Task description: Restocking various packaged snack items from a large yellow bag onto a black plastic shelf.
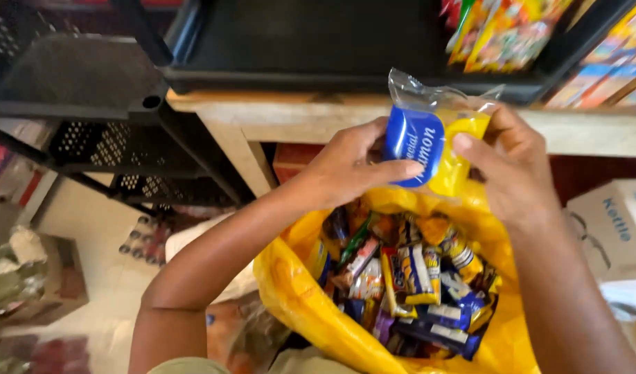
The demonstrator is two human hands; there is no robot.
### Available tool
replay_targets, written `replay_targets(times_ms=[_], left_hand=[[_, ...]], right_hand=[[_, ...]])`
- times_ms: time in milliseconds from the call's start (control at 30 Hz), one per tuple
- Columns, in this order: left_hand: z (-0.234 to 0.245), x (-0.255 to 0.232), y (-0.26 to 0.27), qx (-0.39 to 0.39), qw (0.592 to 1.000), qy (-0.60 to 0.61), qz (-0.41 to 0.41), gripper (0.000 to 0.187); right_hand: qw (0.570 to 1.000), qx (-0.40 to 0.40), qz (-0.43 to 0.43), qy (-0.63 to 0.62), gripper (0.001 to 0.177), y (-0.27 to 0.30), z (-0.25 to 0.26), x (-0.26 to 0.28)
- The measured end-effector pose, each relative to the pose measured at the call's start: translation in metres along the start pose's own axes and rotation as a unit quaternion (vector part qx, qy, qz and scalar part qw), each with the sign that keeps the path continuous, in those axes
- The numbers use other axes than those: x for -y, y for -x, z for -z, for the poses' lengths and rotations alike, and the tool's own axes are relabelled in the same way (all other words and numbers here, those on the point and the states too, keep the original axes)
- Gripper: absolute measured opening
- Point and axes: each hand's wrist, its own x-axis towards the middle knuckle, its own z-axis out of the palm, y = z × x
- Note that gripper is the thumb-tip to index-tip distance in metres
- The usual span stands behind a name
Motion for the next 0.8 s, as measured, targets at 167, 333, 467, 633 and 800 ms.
replay_targets(times_ms=[167,333,467,633,800], left_hand=[[-0.003,0.032,0.012,0.256,0.946,-0.169,0.104,0.054],[-0.019,0.147,-0.013,0.464,0.704,-0.508,0.176,0.048],[-0.024,0.191,-0.014,0.447,0.629,-0.596,0.223,0.044],[-0.021,0.213,-0.021,0.416,0.643,-0.614,0.192,0.039],[-0.022,0.222,-0.026,0.393,0.656,-0.625,0.159,0.034]], right_hand=[[0.954,0.090,-0.113,0.262,0.042,0.032,0.041,-0.006],[0.898,0.167,-0.289,0.288,0.043,0.065,0.045,-0.069],[0.828,0.214,-0.375,0.359,0.044,0.077,0.036,-0.111],[0.799,0.234,-0.357,0.424,0.046,0.087,0.026,-0.136],[0.768,0.283,-0.248,0.518,0.044,0.097,0.041,-0.166]])
